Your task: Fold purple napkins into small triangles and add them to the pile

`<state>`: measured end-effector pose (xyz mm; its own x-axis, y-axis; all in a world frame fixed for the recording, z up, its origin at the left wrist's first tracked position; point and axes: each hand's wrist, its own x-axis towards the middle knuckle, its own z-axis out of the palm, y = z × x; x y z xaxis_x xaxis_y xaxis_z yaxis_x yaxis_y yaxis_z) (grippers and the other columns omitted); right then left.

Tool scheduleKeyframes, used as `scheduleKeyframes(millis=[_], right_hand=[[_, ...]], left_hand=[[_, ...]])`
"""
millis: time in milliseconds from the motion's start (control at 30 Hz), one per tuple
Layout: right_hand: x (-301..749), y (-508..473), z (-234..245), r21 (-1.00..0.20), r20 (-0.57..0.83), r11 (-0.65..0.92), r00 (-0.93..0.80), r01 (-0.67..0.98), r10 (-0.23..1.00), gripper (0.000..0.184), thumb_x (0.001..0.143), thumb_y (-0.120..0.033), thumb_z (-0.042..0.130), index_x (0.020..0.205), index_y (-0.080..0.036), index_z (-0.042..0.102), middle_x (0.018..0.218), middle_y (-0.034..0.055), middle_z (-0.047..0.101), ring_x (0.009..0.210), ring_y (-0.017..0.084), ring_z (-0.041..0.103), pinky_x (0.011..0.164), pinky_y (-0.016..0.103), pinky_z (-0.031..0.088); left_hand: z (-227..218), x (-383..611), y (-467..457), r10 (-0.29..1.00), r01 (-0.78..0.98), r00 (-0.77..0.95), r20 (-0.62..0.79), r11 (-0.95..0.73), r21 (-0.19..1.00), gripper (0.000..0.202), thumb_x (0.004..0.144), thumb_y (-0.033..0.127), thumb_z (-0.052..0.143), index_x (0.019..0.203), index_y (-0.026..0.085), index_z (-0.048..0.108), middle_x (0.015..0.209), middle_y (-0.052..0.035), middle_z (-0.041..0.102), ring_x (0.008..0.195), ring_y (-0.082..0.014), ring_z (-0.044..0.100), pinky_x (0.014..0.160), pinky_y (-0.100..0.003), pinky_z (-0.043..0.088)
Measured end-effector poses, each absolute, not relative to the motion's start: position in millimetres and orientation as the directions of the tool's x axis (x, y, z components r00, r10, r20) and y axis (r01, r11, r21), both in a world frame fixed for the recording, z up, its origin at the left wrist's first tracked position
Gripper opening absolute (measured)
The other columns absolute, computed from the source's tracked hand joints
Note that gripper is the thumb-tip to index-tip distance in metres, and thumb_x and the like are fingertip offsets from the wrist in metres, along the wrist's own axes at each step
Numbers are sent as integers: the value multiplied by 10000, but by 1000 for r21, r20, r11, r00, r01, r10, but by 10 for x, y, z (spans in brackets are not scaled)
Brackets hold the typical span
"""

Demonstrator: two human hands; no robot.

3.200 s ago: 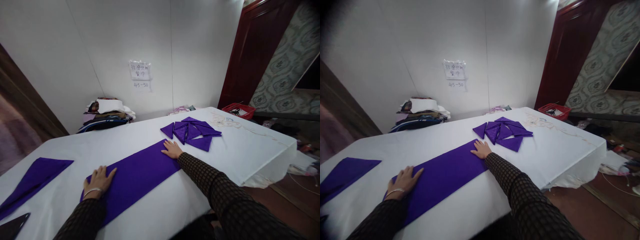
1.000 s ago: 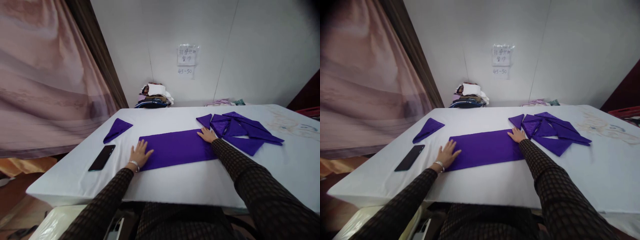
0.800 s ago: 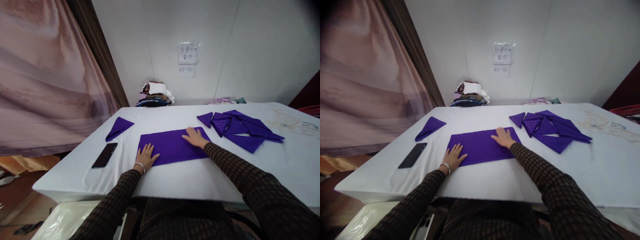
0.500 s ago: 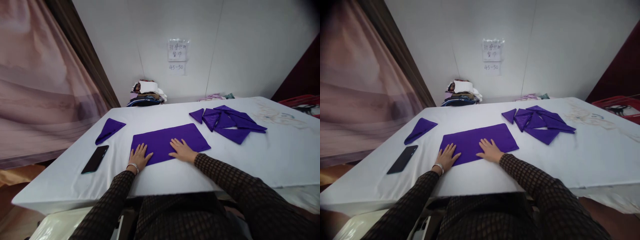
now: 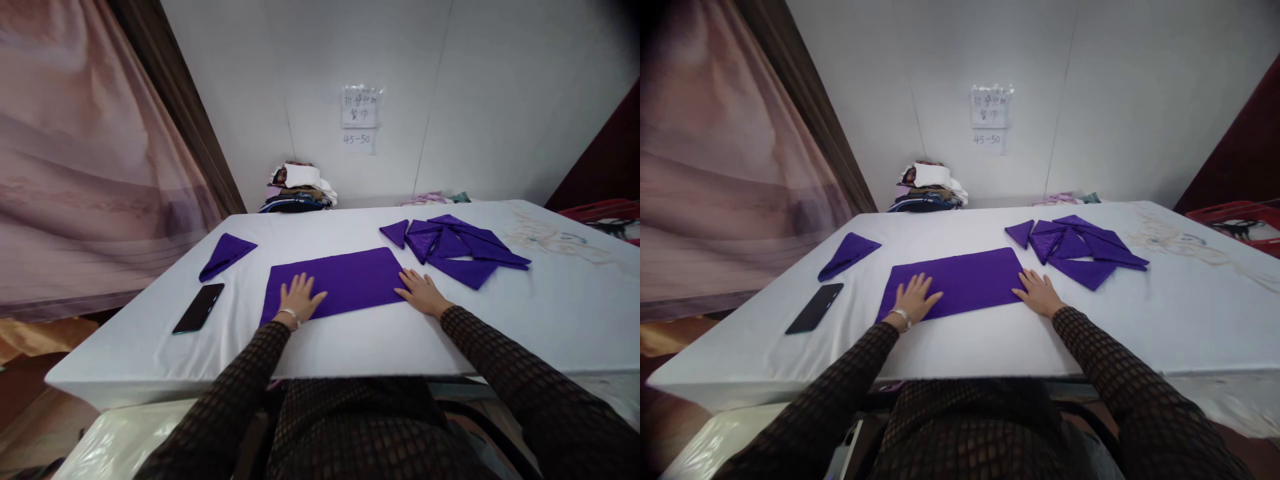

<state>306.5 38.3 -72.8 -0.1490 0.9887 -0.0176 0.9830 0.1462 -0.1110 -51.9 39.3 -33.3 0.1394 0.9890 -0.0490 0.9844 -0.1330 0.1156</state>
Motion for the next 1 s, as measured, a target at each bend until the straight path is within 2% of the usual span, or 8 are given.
scheduleKeyframes(millis=[133,233,467,600,700,800,867,1000], right_hand=[[3079,378,-732,-89,-11,146,-147,985,989,701,892,-601,193,1445,-182,293,1526,81,225,1400,264,158,1098,514,142],[3092,368,-738,-78,3,150,-150,986,989,694,890,-591,195,1438,-179,310,1521,81,238,1396,261,175,1097,510,154],[3093,367,-794,-36,12,157,-156,987,988,697,879,-559,210,1431,-148,323,1518,90,241,1394,265,182,1087,522,181],[3167,400,-847,-35,17,167,-167,985,986,695,872,-552,217,1430,-151,325,1517,93,244,1393,269,184,1083,536,188],[3129,438,-801,-46,-12,162,-163,986,987,696,869,-562,204,1423,-165,344,1504,116,271,1386,298,199,1061,581,199],[2822,435,-668,-52,54,222,-219,974,974,724,870,-599,196,1412,-149,364,1503,143,262,1386,327,185,1061,599,172],[2504,394,-588,-69,112,344,-335,936,935,741,875,-623,206,1422,-144,346,1511,134,244,1393,316,163,1087,560,149],[2113,286,-589,-140,78,568,-562,811,823,696,891,-622,233,1444,-205,306,1508,89,266,1395,264,178,1116,496,132]], left_hand=[[-375,171,298,928,916,365,-75,-344,204,780,832,696,191,1455,230,247,1550,-63,133,1423,-283,57,1120,-547,55],[-458,309,257,921,912,377,-98,-351,214,813,824,711,151,1460,210,233,1551,-69,123,1425,-269,45,1126,-536,34],[-519,-765,194,994,991,65,-91,-54,121,815,828,705,166,1457,191,238,1545,-75,151,1420,-287,78,1120,-546,80],[-478,-1442,136,984,985,-164,-74,168,47,785,854,663,163,1453,163,242,1539,-90,171,1414,-294,117,1104,-575,110],[-438,-1552,88,969,969,-247,-11,247,5,784,862,652,172,1440,132,275,1529,-123,198,1410,-306,126,1102,-576,112],[-434,-1304,33,989,990,-142,42,142,18,760,869,646,190,1439,152,281,1528,-110,207,1410,-292,139,1112,-551,110],[-464,-1084,-4,999,999,-5,39,3,41,751,865,654,203,1439,177,283,1532,-79,202,1414,-269,134,1127,-525,96],[-552,-890,-59,994,989,110,-22,-107,98,761,858,672,195,1442,190,277,1528,-64,219,1415,-248,137,1138,-506,87]])
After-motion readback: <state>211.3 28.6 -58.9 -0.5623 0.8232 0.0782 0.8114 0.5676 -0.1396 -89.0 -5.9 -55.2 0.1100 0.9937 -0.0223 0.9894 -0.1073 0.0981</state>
